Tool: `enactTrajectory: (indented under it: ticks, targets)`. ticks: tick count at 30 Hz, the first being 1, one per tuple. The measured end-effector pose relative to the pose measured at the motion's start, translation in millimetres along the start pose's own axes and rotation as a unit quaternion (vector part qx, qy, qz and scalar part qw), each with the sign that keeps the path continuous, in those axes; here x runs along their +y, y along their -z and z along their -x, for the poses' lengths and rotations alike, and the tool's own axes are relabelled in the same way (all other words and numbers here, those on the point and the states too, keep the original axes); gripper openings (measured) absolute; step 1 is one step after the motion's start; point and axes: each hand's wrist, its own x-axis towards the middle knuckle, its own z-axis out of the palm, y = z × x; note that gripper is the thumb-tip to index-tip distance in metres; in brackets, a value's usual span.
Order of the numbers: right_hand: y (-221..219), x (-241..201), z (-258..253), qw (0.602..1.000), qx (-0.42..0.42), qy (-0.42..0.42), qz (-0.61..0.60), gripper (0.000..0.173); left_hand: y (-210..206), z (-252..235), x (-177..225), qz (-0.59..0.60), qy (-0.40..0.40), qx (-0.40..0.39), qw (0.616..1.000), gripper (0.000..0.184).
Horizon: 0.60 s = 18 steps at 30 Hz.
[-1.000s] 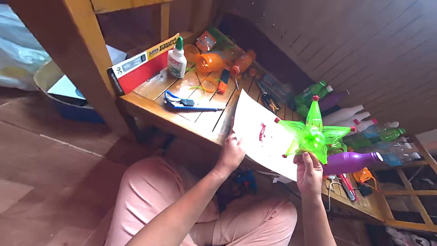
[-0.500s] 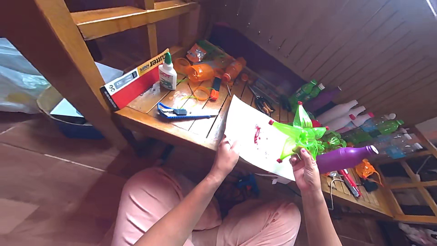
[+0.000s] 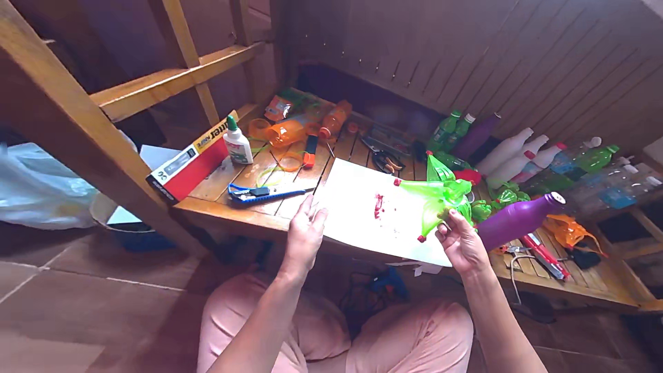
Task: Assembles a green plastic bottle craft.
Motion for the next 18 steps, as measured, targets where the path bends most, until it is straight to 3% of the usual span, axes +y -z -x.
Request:
enactTrajectory:
  ticks: [6,18]
  targets:
    - [9,-3,-9,0.998,-0.023,0.030,0.056,0.022,17,-19,10,-0.134,-0.031,-0.040,0.990,0.041]
    - [2,-12,-30,0.995,-0.048,-0.027,0.082,0.018,13,-31,17,-0.286,-0.067,-0.068,0.953,0.035]
